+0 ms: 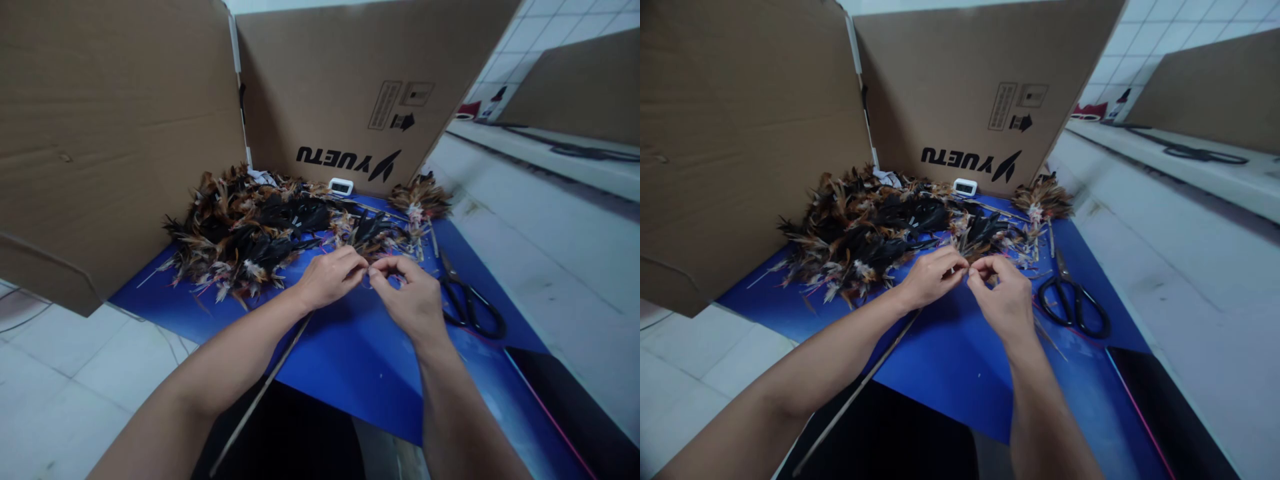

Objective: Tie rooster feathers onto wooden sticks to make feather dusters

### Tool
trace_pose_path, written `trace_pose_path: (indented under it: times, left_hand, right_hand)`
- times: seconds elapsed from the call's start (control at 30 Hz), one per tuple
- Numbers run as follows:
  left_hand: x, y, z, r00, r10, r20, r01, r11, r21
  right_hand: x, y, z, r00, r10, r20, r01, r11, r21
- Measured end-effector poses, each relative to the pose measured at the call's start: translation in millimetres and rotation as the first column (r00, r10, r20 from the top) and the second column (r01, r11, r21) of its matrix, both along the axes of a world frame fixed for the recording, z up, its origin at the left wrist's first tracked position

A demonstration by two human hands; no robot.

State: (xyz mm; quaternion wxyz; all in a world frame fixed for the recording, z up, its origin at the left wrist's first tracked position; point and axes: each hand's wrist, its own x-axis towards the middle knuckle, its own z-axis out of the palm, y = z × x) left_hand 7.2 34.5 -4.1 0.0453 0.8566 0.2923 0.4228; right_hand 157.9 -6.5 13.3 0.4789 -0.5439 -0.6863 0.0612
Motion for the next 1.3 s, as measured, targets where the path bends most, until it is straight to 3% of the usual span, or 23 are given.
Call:
trace_pose_path:
  times: [0.73,1.07,1.3]
  left_hand:
    - [-1.7,-3.4,2.3,0.993,0.065,-0.102,-0.06,0.997,0.049]
    - [0.7,-2.6,1.4,0.999,0.004,0.043,-0.004,1.0,0.003]
    - [-0.6,-4.0,6.1,0.986,-0.073,0.149,0.083,0.995,-0.063]
  right_hand:
    - [1.1,1.4,-2.9,0.996,-0.028,0.09,0.025,0.999,0.037]
    - [0.7,1.9,-2.4,0.991,0.017,-0.13,-0.029,0.995,-0.09]
    - [0.7,3.5,-2.5,0.921,0.073,-0.382,-0.152,0.972,-0.18]
